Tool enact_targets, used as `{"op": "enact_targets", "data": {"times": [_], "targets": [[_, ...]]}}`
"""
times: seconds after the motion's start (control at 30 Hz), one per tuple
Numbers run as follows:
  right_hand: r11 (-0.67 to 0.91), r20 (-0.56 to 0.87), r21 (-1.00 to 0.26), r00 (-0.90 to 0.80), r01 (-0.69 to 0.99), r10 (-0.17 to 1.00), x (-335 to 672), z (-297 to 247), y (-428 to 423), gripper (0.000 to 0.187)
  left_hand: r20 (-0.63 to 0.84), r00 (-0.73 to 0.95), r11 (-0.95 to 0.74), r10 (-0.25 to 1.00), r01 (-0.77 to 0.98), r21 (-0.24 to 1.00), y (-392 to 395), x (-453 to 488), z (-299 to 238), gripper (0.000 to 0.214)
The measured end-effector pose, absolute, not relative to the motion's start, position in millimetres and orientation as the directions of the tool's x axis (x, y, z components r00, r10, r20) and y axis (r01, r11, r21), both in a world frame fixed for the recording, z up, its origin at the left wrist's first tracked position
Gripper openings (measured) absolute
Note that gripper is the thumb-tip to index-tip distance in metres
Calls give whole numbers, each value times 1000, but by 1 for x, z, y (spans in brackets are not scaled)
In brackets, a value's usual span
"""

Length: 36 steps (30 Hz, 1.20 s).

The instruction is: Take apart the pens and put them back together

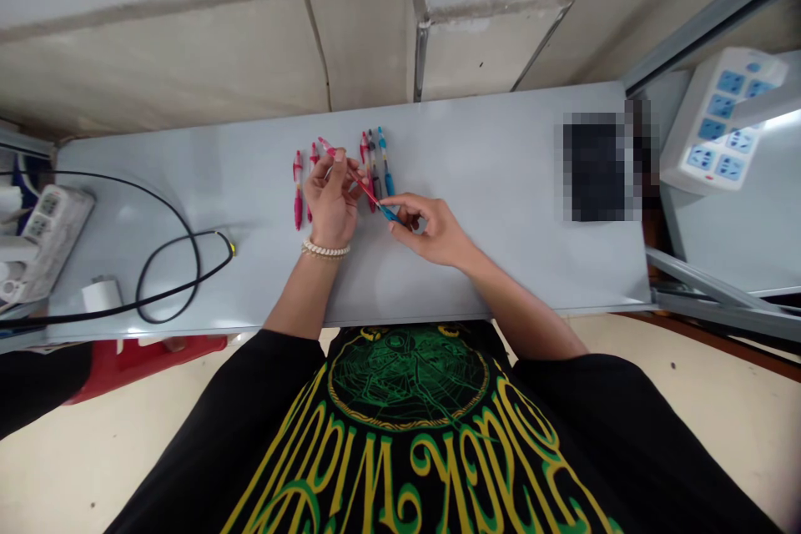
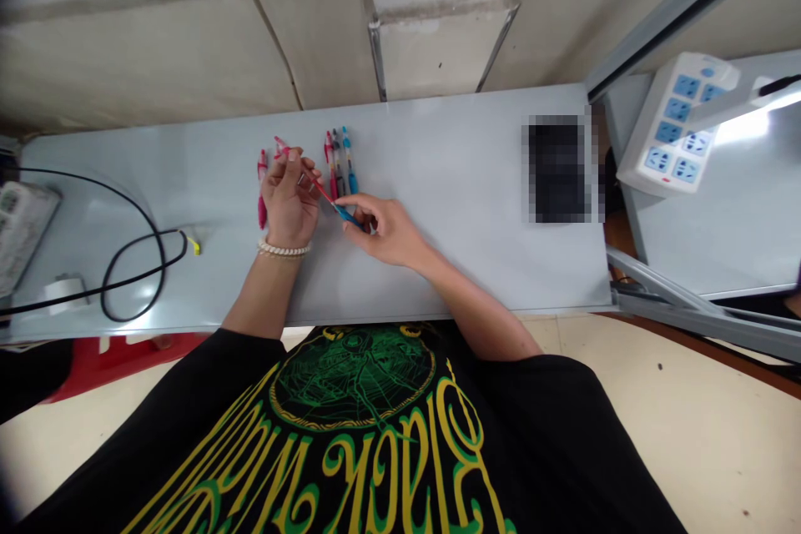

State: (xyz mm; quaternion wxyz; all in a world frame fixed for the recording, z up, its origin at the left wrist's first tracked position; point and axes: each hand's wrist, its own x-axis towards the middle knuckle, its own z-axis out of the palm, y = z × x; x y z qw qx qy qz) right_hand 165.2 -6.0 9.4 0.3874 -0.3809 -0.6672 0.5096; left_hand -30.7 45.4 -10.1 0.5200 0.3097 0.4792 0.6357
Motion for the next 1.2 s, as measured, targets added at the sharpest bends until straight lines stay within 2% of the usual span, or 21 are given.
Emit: {"op": "enact_targets", "data": {"times": [0.2,0.57,0.87,1.2], "targets": [[193,125,-973,-415,125,901,166,10,-6,39,-119,-275,27,954,-315,949,45,-30,-11,15],[177,109,-975,-414,131,904,166,10,-6,38,-262,-310,114,914,-424,899,42,-22,6,10],[172,108,-978,-411,121,905,166,9,-6,39,-181,-279,45,943,-431,901,40,-21,5,13],[186,124,-975,-405,118,906,164,1,-1,38,-222,-303,76,927,-425,902,43,-18,5,16]]}}
